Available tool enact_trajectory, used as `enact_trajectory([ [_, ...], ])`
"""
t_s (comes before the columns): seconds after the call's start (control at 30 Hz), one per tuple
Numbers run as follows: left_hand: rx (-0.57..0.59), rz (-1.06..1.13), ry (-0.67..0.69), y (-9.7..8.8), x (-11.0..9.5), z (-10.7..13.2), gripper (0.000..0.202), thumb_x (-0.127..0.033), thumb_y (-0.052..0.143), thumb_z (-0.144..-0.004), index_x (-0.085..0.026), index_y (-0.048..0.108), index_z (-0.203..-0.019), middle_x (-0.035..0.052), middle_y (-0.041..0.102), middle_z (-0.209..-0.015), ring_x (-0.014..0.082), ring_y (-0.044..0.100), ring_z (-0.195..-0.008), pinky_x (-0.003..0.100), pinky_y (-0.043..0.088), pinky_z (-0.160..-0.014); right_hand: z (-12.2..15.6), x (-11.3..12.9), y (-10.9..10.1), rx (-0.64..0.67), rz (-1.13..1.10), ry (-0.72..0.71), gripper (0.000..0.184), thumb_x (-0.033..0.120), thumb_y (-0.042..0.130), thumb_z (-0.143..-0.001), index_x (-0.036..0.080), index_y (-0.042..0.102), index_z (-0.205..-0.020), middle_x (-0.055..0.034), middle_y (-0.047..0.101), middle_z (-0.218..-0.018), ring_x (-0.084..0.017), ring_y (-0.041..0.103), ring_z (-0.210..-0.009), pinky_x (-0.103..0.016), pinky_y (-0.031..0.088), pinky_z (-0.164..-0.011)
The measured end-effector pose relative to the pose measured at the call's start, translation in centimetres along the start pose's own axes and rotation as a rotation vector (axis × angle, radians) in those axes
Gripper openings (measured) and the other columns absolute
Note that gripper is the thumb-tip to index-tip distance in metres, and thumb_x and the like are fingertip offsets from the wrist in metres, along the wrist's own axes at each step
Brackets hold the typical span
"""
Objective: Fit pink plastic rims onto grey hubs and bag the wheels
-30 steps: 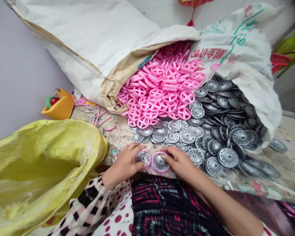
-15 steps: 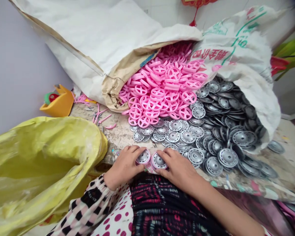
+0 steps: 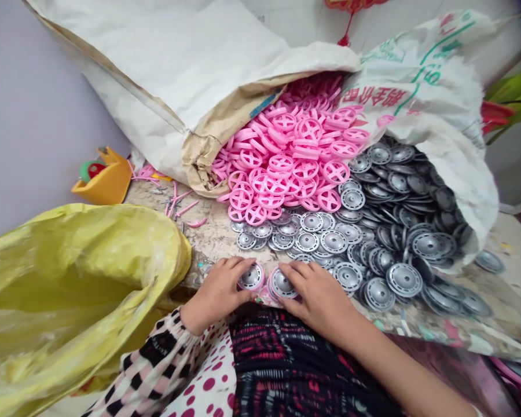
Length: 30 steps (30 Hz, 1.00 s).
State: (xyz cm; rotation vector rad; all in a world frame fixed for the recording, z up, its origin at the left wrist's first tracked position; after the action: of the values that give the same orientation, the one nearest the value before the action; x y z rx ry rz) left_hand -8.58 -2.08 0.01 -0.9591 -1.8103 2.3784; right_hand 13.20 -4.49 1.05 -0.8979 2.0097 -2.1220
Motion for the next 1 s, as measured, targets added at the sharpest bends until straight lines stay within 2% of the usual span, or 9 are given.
enact_trajectory([
  [0.17,-0.037,0.162,0.019,0.5,1.3,0.2,0.076,-0.038,0.069,-0.074,-0.020,0.038,-0.141,0.0125,0.054,-0.128,0.0286,0.049,-0.115,0.046,0.039,-0.099,-2.2,1.1,-0.2,0.001,-0.113,-0.045,0.054,0.043,0.056,-0.087,0.016,0.048,-0.134,-0.0111,0.059,-0.122,-0.028,0.051,-0.105,-0.043,0.045,-0.091],
  [0.37,-0.032,0.206,-0.028,0.7,2.9,0.8,0.076,-0.016,0.063,-0.068,-0.021,0.039,-0.140,0.0124,0.053,-0.132,0.0282,0.048,-0.122,0.048,0.036,-0.104,-5.1,2.9,2.0,0.045,-0.077,-0.155,0.052,0.043,0.057,-0.086,0.015,0.053,-0.129,-0.0118,0.060,-0.119,-0.028,0.050,-0.103,-0.043,0.043,-0.091],
  [0.5,-0.050,0.223,-0.048,0.5,3.3,1.2,0.074,-0.008,0.052,-0.066,-0.021,0.042,-0.139,0.0114,0.054,-0.132,0.0264,0.048,-0.122,0.049,0.036,-0.106,-5.3,3.0,2.7,0.036,-0.055,-0.177,0.053,0.046,0.057,-0.086,0.017,0.053,-0.130,-0.0119,0.059,-0.122,-0.029,0.050,-0.103,-0.045,0.043,-0.091],
  [0.63,-0.085,0.346,-0.120,-0.3,3.4,1.0,0.062,-0.007,0.041,-0.071,-0.019,0.051,-0.132,0.0095,0.060,-0.125,0.0213,0.055,-0.114,0.042,0.042,-0.102,-4.7,2.5,2.1,0.029,-0.098,-0.144,0.060,0.048,0.060,-0.084,0.018,0.048,-0.135,-0.0117,0.055,-0.130,-0.029,0.049,-0.109,-0.045,0.043,-0.093],
  [0.73,-0.141,0.446,-0.240,-1.1,3.5,0.0,0.050,-0.015,0.041,-0.080,-0.017,0.054,-0.129,0.0089,0.064,-0.116,0.0192,0.061,-0.102,0.038,0.047,-0.093,-4.2,2.4,1.4,0.049,-0.101,-0.131,0.058,0.047,0.060,-0.085,0.018,0.050,-0.133,-0.0119,0.053,-0.132,-0.029,0.049,-0.111,-0.045,0.043,-0.094],
  [0.8,-0.211,0.435,-0.272,-1.6,3.4,-1.2,0.044,-0.022,0.045,-0.083,-0.017,0.057,-0.125,0.0088,0.066,-0.112,0.0196,0.061,-0.099,0.037,0.048,-0.090,-4.0,2.6,1.1,0.054,-0.099,-0.135,0.056,0.047,0.060,-0.085,0.017,0.051,-0.132,-0.0128,0.052,-0.133,-0.029,0.048,-0.111,-0.046,0.043,-0.094],
  [0.9,-0.327,0.307,-0.177,-2.2,3.0,-3.8,0.034,-0.024,0.049,-0.085,-0.018,0.064,-0.115,0.0077,0.066,-0.106,0.0196,0.060,-0.099,0.035,0.047,-0.091,-3.5,2.8,0.6,0.041,-0.108,-0.148,0.051,0.044,0.056,-0.088,0.017,0.052,-0.131,-0.0135,0.054,-0.131,-0.029,0.048,-0.111,-0.047,0.043,-0.095],
  [1.0,-0.384,0.160,-0.073,-2.4,2.5,-6.7,0.031,-0.021,0.050,-0.086,-0.017,0.065,-0.112,0.0078,0.065,-0.103,0.0195,0.059,-0.099,0.034,0.045,-0.091,-2.9,2.9,0.3,0.016,-0.125,-0.156,0.043,0.041,0.051,-0.092,0.017,0.055,-0.128,-0.0128,0.056,-0.127,-0.027,0.049,-0.109,-0.047,0.044,-0.094],
])
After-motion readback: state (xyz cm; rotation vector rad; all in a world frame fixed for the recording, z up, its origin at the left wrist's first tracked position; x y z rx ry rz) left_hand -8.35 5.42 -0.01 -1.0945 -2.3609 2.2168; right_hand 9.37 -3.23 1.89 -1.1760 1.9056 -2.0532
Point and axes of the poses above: each hand's wrist, its own z-axis away from the middle knuckle, its own y-axis out of the palm, x = y × z, the point moved 2 cm from there along -z, towards the middle knuckle
